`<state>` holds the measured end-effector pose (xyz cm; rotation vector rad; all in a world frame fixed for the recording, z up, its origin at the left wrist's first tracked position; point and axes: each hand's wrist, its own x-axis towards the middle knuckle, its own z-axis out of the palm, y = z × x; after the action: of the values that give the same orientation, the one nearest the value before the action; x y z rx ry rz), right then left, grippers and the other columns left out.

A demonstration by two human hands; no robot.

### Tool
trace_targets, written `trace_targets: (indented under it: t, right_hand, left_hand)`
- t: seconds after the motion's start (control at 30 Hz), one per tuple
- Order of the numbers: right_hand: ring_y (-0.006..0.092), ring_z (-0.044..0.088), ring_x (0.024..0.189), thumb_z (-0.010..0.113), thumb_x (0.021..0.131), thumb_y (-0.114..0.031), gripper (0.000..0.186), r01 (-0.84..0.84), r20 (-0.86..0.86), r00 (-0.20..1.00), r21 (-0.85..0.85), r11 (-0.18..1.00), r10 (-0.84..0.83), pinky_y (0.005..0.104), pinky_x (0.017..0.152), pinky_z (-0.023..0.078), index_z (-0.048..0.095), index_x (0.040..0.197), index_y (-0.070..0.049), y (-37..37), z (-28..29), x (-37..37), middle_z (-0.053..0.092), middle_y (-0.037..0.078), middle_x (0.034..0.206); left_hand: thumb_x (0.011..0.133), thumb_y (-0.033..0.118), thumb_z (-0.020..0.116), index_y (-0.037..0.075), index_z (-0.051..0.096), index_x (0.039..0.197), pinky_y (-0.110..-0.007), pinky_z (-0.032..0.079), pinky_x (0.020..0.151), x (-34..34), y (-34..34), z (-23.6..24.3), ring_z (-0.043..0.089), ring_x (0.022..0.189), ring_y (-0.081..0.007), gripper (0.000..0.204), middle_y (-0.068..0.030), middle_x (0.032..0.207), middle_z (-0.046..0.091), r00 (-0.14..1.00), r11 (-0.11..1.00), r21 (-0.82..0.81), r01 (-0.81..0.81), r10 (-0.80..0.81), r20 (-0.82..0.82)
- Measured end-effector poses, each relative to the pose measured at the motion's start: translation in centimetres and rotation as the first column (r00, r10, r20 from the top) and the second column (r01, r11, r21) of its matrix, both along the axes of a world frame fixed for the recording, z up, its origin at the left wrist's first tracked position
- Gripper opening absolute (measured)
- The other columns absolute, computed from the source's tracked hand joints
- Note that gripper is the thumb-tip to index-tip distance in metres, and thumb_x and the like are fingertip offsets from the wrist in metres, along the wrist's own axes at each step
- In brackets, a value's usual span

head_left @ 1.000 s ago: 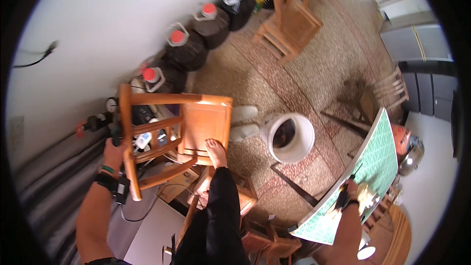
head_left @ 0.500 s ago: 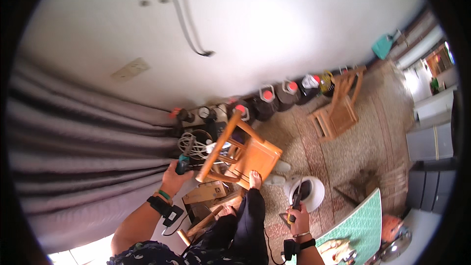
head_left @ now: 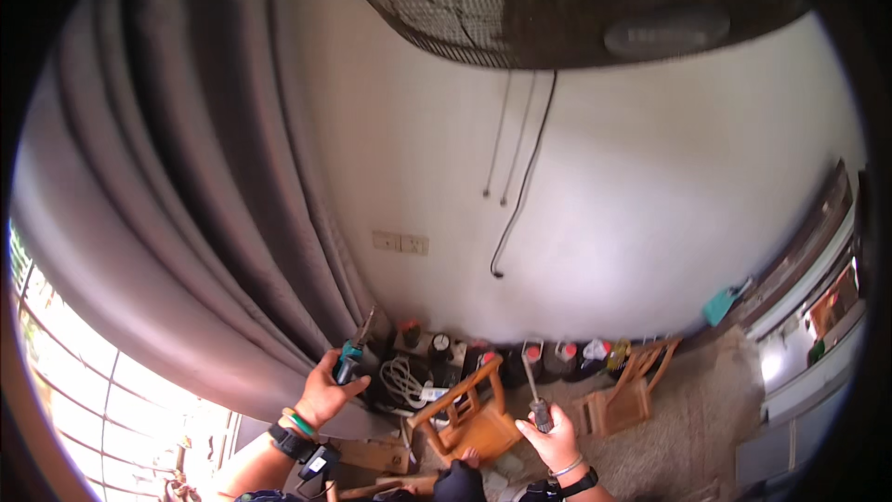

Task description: The person uses pliers and a screwdriver to repair a wall-mounted fan by handling its metal cage and wires, then lifts the fan unit.

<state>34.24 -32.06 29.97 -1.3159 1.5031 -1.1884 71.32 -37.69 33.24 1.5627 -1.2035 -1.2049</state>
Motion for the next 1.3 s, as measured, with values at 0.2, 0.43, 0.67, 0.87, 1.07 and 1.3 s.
trace_targets:
  t: [0.2,0.43,0.67,0.87,1.07,1.3]
  right_hand:
    - [0.0185,0.061,0.063,0.078,0.073,-0.008,0.023,-0.193,-0.417,0.909,-0.428,0.883,-0.004,0.0303,0.06,0.049,0.059,0.083,0.0,-5.7,14.0,-0.2,0.064,0.01,0.074]
    - [0.017,0.055,0.063,0.071,0.073,-0.001,0.02,-0.36,-0.574,0.799,-0.698,0.619,-0.182,0.028,0.057,0.044,0.056,0.086,0.0,-6.9,32.7,-0.4,0.055,0.007,0.073]
    - [0.0059,0.052,0.07,0.072,0.077,0.0,0.024,-0.395,-0.574,0.798,-0.728,0.56,-0.184,0.0215,0.062,0.045,0.056,0.094,0.001,-2.7,45.0,5.7,0.056,0.0,0.08]
    - [0.0048,0.049,0.073,0.069,0.078,0.0,0.026,-0.583,-0.775,0.615,-0.57,0.579,-0.143,0.0207,0.065,0.042,0.06,0.103,-0.001,0.1,50.9,11.4,0.053,-0.003,0.08]
    - [0.0093,0.055,0.066,0.071,0.076,-0.005,0.026,-0.699,-0.894,0.441,-0.396,0.596,-0.077,0.0256,0.064,0.047,0.063,0.099,0.004,-4.4,50.8,14.9,0.062,0.005,0.075]
    - [0.0069,0.058,0.069,0.073,0.08,-0.015,0.026,-0.762,-0.873,0.472,-0.334,0.555,0.123,0.0229,0.064,0.049,0.064,0.097,0.003,-5.8,51.0,15.7,0.064,0.002,0.077]
  left_hand:
    - [0.076,0.015,0.077,0.004,0.049,0.117,-0.027,0.042,0.077,2.3,-1.2,10.2,0.047,0.086,-0.0116,0.05,-0.001,0.092,0.052,0.988,0.937,-0.348,0.028,0.027,0.152]
    - [0.08,0.016,0.071,0.001,0.041,0.128,-0.032,0.041,0.09,3.1,-2.4,22.2,0.048,0.098,-0.0188,0.058,-0.0103,0.104,0.053,0.965,0.763,-0.646,0.001,0.167,0.2]
    - [0.074,0.019,0.075,0.001,0.047,0.119,-0.033,0.043,0.089,2.3,-2.5,28.6,0.054,0.098,-0.0194,0.056,-0.0127,0.105,0.059,0.949,0.658,-0.749,-0.083,0.281,0.141]
    - [0.069,0.028,0.081,0.003,0.047,0.114,-0.036,0.046,0.086,0.3,-3.0,31.4,0.061,0.094,-0.0282,0.061,-0.0163,0.101,0.062,0.899,0.591,-0.806,0.009,0.348,0.265]
    - [0.065,0.033,0.084,0.002,0.046,0.11,-0.036,0.047,0.082,-0.7,-3.7,30.9,0.061,0.091,-0.0269,0.067,-0.016,0.097,0.062,0.907,0.582,-0.813,0.007,0.338,0.249]
    - [0.061,0.046,0.085,0.0,0.048,0.108,-0.044,0.049,0.079,-1.6,-3.9,31.0,0.06,0.093,-0.0382,0.075,-0.0223,0.102,0.059,0.9,0.415,-0.898,0.145,0.323,0.294]
